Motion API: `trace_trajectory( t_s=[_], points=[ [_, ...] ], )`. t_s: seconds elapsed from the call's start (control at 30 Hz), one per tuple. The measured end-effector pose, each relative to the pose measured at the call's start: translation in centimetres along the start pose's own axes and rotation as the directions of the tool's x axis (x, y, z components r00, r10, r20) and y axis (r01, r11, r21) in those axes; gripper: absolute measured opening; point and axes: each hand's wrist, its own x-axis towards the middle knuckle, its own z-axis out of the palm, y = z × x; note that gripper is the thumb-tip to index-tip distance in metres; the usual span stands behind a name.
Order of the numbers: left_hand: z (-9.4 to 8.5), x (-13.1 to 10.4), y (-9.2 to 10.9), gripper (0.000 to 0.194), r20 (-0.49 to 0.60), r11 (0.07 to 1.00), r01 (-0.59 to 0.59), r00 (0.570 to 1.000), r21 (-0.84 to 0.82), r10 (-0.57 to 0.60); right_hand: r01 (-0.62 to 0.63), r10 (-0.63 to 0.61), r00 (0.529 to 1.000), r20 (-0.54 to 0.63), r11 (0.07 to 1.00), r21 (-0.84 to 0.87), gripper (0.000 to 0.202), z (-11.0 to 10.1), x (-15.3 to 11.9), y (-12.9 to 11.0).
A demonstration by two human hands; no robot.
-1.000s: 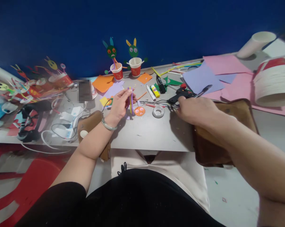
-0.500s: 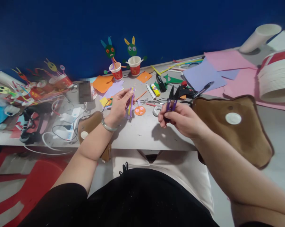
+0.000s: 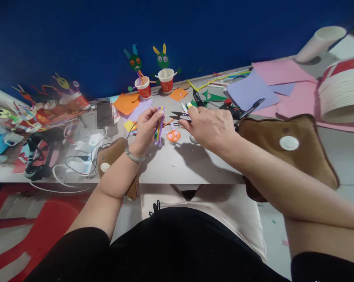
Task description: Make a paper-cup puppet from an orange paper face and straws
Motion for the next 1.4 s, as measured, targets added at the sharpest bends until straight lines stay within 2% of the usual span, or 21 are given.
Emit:
trace_trajectory(
  t_s=[0.13,0.33,0.53,0.7,0.77,0.87,0.97,1.2,1.3,1.4],
  points=[
    [-0.3,0.3,-0.5,0.02,0.024,0.999,-0.037,0.999,-0.01,0.037,-0.006,0.009,1.0,0.026,0.991,-0.131,0.048,0.1,0.7,-1.5],
    [-0.5,0.5,-1.0,0.02,0.039,0.997,-0.08,0.996,0.01,0.08,-0.015,0.02,0.999,0.042,0.993,-0.121,0.047,0.3,1.4,-2.4],
    [-0.1,0.3,-0.5,0.02,0.023,0.999,-0.02,1.0,0.027,0.02,0.0,0.009,0.998,0.059,0.99,-0.142,0.044,-0.3,1.8,-2.5],
    [0.3,-0.3,0.1,0.02,-0.016,0.998,0.048,0.999,0.044,-0.048,-0.139,0.15,0.987,0.064,0.978,-0.158,0.049,-0.1,3.6,-0.1],
    [0.4,-0.5,0.1,0.02,-0.03,0.997,0.066,0.997,0.047,-0.064,-0.215,0.233,0.968,0.099,0.963,-0.164,0.05,0.5,4.9,1.5],
    [0.6,-0.5,0.0,0.02,-0.043,0.997,0.064,0.997,0.033,-0.063,-0.24,0.263,0.951,0.163,0.96,-0.146,0.054,1.3,6.8,3.2],
    [0.7,-0.4,0.0,0.02,-0.038,0.998,0.066,0.997,0.016,-0.065,-0.222,0.239,0.948,0.21,0.97,-0.099,0.053,2.2,8.5,4.0],
    [1.2,-0.5,0.7,0.024,-0.035,0.989,0.148,0.988,0.005,-0.147,-0.213,0.201,0.939,0.278,0.977,0.014,0.051,4.7,11.3,6.7],
    [1.1,-0.5,0.7,0.025,-0.019,0.991,0.134,0.991,0.003,-0.134,-0.15,0.138,0.947,0.289,0.988,0.021,0.044,4.8,11.5,7.2],
    [1.1,-0.5,0.5,0.025,-0.022,0.99,0.141,0.99,0.013,-0.14,-0.161,0.154,0.947,0.283,0.987,0.003,0.048,4.2,10.9,6.2]
  ],
)
